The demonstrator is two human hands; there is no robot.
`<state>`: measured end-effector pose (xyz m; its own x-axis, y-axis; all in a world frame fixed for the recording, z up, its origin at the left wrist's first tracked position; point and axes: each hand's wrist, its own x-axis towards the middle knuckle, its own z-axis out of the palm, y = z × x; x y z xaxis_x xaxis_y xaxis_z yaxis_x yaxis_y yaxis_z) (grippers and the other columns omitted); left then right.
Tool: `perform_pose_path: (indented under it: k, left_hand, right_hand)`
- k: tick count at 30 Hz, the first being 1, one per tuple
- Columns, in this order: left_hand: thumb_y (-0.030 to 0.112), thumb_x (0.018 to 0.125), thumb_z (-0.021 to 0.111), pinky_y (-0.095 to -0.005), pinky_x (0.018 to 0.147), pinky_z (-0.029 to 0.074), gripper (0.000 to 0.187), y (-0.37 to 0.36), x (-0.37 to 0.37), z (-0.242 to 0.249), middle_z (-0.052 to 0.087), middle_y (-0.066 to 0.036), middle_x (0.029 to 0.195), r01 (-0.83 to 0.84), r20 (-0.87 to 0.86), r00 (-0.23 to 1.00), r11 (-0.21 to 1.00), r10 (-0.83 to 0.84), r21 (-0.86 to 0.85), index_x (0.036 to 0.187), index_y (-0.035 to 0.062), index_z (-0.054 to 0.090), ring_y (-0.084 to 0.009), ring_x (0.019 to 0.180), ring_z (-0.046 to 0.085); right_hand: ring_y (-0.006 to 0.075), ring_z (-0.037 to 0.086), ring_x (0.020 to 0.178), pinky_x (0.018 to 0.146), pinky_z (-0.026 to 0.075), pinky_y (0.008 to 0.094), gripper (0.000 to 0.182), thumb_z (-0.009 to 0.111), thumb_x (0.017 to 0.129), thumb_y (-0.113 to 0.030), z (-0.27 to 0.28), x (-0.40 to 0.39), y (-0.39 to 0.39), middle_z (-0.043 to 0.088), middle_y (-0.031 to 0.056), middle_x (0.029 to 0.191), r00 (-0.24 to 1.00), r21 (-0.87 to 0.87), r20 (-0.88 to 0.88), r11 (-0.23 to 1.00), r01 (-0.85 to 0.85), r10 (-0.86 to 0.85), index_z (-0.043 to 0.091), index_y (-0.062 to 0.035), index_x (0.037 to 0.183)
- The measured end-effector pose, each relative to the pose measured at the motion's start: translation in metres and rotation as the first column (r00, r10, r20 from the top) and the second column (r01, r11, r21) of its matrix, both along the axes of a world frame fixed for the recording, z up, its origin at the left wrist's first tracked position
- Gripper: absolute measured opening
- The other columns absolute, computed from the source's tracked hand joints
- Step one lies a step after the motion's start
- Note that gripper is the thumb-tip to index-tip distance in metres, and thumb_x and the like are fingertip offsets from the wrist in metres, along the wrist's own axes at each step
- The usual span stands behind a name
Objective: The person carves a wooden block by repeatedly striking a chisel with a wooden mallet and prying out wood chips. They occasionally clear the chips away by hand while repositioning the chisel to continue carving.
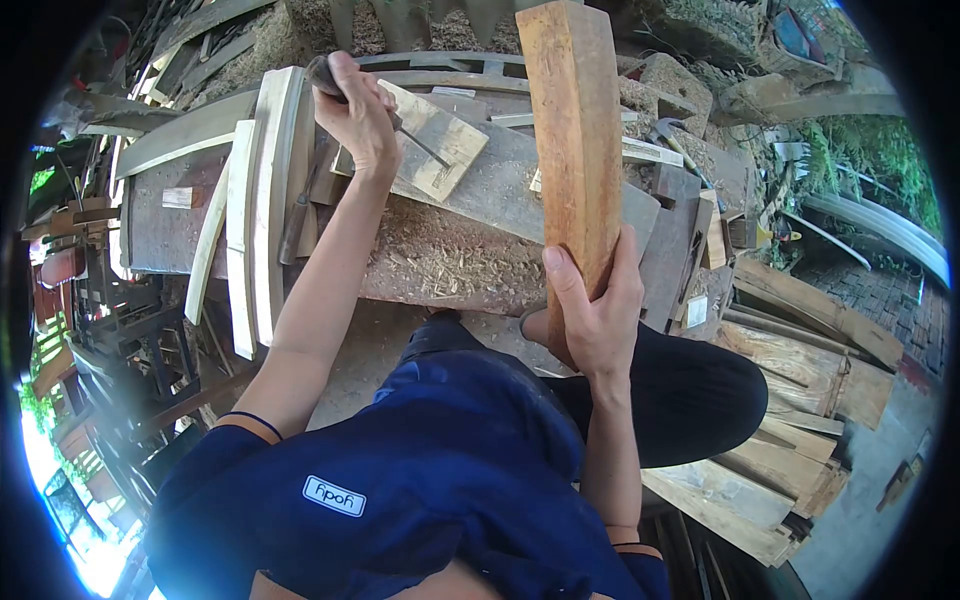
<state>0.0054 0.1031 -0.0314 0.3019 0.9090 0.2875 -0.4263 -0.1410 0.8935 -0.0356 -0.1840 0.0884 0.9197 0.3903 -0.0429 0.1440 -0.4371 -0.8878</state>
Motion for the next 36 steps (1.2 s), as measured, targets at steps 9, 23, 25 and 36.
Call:
perform_pose_path:
  k: [9,23,25,36]
  left_hand:
    - [0.037,0.099,0.058,-0.0234,0.041,0.036,0.035,-0.018,-0.011,0.020,0.046,0.000,0.062,0.057,0.079,0.996,0.997,-0.053,-0.053,0.088,0.0093,0.040,-0.0071,0.044,0.043]
    - [0.037,0.099,0.059,-0.0221,0.039,0.034,0.035,-0.015,-0.007,0.004,0.045,0.000,0.061,0.001,0.138,0.990,1.000,-0.001,0.001,0.088,0.0085,0.041,-0.0053,0.044,0.041]
    - [0.037,0.098,0.060,-0.0219,0.039,0.034,0.036,-0.016,-0.008,0.005,0.045,0.000,0.062,0.011,0.149,0.989,1.000,-0.007,-0.027,0.089,0.0086,0.041,-0.0051,0.044,0.040]
    - [0.029,0.090,0.070,-0.0410,0.078,0.039,0.035,-0.050,-0.008,-0.007,0.055,-0.013,0.091,-0.113,-0.030,0.991,0.954,0.127,0.278,0.101,0.0038,0.048,-0.0280,0.079,0.054]
  right_hand:
    - [0.0183,0.061,0.076,0.070,0.049,0.0328,0.047,0.069,0.090,-0.037,-0.003,0.002,0.010,0.063,0.0121,0.085,0.999,-0.013,-0.028,0.999,-0.030,0.029,0.053,0.0022,0.110]
    - [0.0265,0.066,0.081,0.074,0.049,0.0382,0.050,0.070,0.087,-0.041,-0.012,0.016,0.032,0.065,0.0185,0.087,0.993,-0.020,-0.006,0.993,-0.120,0.120,0.055,0.0016,0.107]
    - [0.0267,0.067,0.080,0.073,0.050,0.0379,0.051,0.071,0.086,-0.042,-0.013,0.016,0.038,0.066,0.0192,0.087,0.991,0.022,0.006,0.991,-0.133,0.133,0.056,0.0020,0.107]
    - [0.0299,0.068,0.077,0.071,0.052,0.0379,0.056,0.069,0.084,-0.044,0.073,0.064,0.119,0.068,0.0169,0.088,0.749,-0.160,0.499,0.896,-0.415,0.436,0.056,-0.0008,0.116]
